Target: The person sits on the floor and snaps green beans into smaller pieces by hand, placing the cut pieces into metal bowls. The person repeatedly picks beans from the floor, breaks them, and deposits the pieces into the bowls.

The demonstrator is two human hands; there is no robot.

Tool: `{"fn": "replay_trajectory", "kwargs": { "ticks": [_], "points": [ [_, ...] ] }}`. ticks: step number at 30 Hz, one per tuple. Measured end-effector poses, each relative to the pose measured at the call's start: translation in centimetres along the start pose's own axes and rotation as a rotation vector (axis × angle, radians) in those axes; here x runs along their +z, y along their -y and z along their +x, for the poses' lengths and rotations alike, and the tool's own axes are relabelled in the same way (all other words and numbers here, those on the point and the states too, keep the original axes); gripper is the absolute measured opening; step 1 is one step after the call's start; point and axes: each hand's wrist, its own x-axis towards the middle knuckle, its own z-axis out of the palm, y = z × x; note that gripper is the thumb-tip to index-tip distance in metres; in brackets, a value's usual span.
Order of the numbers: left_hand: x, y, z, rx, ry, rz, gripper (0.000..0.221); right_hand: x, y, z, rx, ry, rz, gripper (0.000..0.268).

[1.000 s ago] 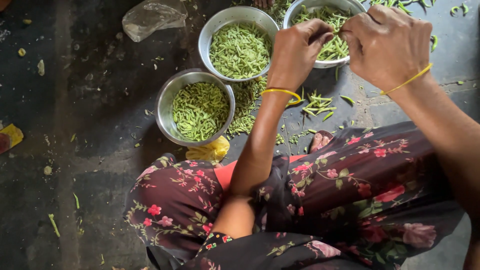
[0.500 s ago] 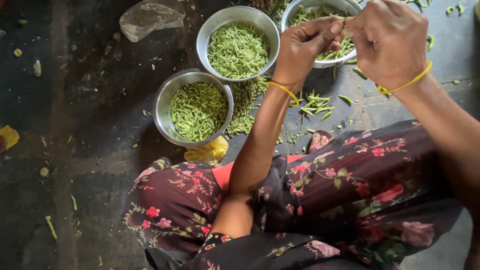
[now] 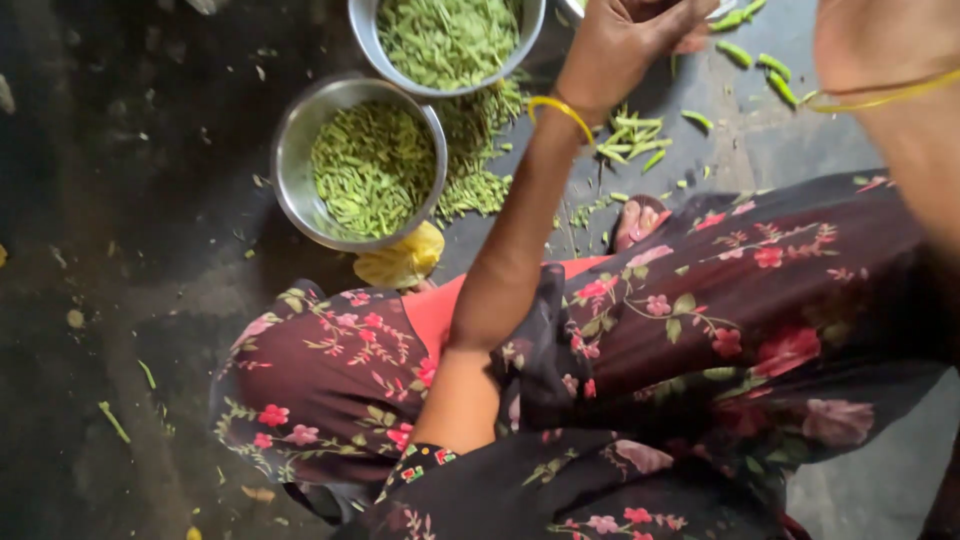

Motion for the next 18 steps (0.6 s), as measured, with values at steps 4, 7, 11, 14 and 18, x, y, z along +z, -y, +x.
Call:
{"fn": "replay_trajectory", "kwargs": {
  "ticks": [4,7,11,14,18],
  "points": [
    [-9.4,6.9,-1.9,-0.064,0.041,1.138,0.007,-2.8,-0.4,-0.8,0.131,0.028,0.105,0.01],
    [-14.2,14.0,-5.5,-0.596,-0.091,1.375,0.013,-2.5,0.3,-0.9,0.198,0.08,0.113,0.012],
    [-14.9,22.4,-10.1,-0.487,-0.179,1.398,0.02,0.2,2.9,-1.3,0.265,0.195,0.02,0.015],
    [-14.6,25.5,-13.1,-0.378,-0.173,1.431,0.049,3.2,4.5,-1.4,0.311,0.253,-0.108,0.018],
    [-14.3,27.1,-14.4,-0.388,-0.161,1.532,0.046,6.4,5.6,-0.7,0.38,0.23,-0.317,0.015]
  ]
}}
